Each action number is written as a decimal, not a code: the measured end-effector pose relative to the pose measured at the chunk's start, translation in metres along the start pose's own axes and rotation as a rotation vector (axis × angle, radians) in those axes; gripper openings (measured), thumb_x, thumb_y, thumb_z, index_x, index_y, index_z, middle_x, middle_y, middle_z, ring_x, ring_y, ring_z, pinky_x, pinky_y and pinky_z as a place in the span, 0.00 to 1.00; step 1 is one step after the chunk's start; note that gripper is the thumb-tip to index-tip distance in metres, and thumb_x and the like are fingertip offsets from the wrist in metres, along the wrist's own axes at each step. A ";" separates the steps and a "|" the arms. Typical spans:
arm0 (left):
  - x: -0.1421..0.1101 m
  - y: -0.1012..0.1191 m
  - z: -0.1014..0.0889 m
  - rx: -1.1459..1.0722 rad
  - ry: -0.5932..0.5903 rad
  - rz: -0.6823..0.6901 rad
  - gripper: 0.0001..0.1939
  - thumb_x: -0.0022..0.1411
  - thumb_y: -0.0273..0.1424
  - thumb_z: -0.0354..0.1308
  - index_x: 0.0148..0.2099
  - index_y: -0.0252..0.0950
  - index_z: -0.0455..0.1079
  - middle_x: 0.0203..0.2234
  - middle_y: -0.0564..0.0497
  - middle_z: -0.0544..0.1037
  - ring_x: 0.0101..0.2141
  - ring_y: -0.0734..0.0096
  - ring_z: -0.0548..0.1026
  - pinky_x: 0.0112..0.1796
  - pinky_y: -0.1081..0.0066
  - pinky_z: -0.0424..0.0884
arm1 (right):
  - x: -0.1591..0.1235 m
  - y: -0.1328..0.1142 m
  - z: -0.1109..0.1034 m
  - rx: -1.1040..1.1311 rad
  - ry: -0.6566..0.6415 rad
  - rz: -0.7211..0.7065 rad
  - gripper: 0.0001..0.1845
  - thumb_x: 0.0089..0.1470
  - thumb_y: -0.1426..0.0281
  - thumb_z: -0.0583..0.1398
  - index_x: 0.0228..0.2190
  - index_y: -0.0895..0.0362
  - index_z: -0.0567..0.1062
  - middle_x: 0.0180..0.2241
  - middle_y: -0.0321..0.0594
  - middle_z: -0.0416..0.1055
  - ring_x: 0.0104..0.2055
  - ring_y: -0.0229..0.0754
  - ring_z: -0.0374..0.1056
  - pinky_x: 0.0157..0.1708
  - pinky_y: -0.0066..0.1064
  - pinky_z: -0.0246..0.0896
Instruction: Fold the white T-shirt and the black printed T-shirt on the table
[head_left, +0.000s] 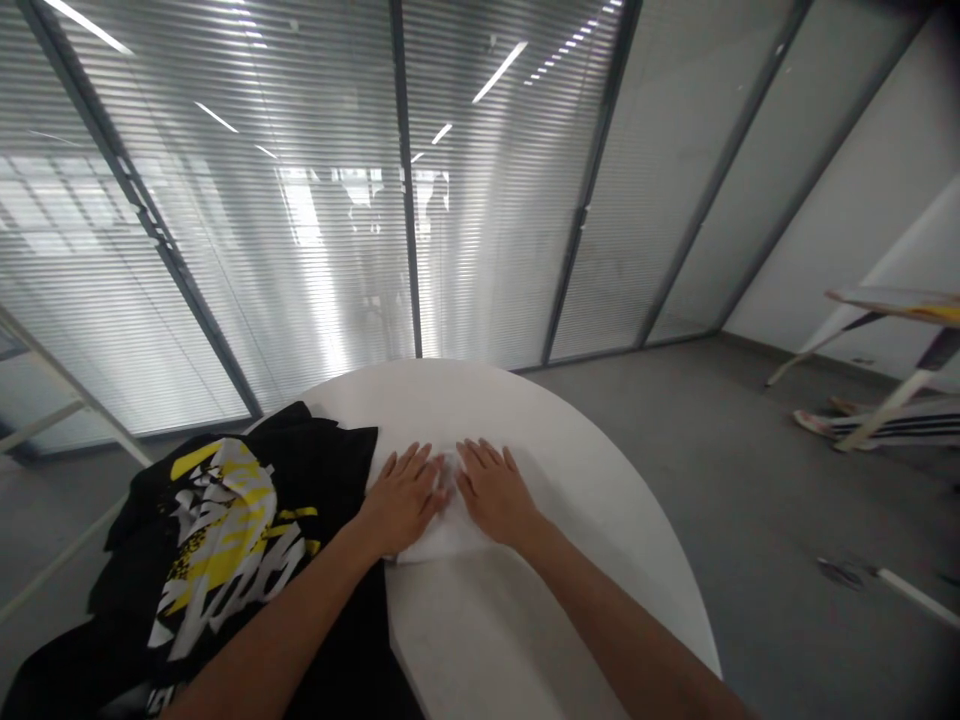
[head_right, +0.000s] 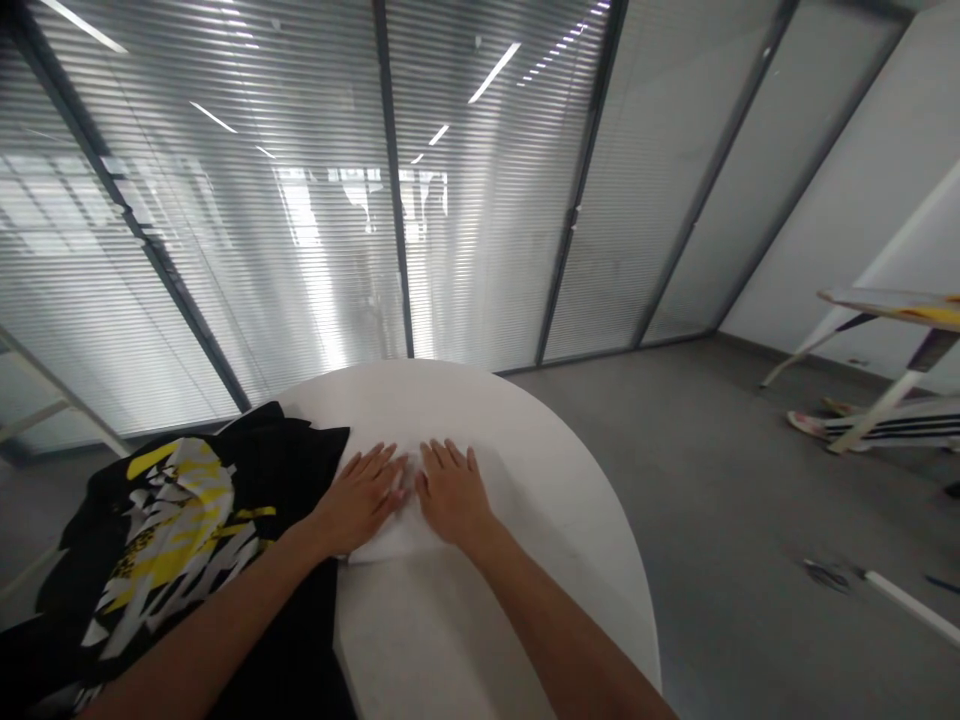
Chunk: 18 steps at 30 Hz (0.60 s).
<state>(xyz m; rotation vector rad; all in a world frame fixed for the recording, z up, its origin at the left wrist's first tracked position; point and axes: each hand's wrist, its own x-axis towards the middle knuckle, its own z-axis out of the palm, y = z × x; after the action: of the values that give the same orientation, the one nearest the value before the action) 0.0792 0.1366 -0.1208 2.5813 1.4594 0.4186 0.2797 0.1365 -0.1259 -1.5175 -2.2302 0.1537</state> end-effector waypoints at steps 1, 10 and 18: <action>0.000 -0.001 0.005 0.005 -0.045 -0.027 0.30 0.70 0.47 0.41 0.69 0.42 0.56 0.68 0.44 0.54 0.68 0.52 0.48 0.64 0.49 0.44 | -0.002 0.000 0.008 -0.018 -0.024 -0.003 0.27 0.66 0.61 0.47 0.62 0.54 0.62 0.66 0.49 0.56 0.68 0.56 0.48 0.65 0.55 0.34; 0.000 -0.035 0.007 -0.024 -0.113 -0.148 0.33 0.70 0.49 0.37 0.71 0.42 0.49 0.67 0.39 0.58 0.65 0.53 0.56 0.61 0.51 0.52 | 0.002 0.043 0.019 -0.068 -0.153 0.112 0.29 0.66 0.55 0.44 0.65 0.47 0.58 0.68 0.44 0.50 0.68 0.60 0.46 0.61 0.66 0.37; 0.000 -0.049 -0.009 -0.077 -0.076 -0.219 0.27 0.71 0.43 0.37 0.64 0.42 0.63 0.61 0.42 0.68 0.60 0.49 0.63 0.57 0.47 0.57 | 0.009 0.071 -0.007 -0.162 -0.096 0.210 0.20 0.62 0.60 0.51 0.47 0.54 0.75 0.53 0.50 0.71 0.57 0.58 0.62 0.57 0.56 0.48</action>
<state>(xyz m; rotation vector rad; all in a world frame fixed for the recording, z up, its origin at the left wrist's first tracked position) 0.0359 0.1616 -0.1250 2.3196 1.6418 0.3360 0.3413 0.1714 -0.1404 -1.8685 -2.1974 0.1136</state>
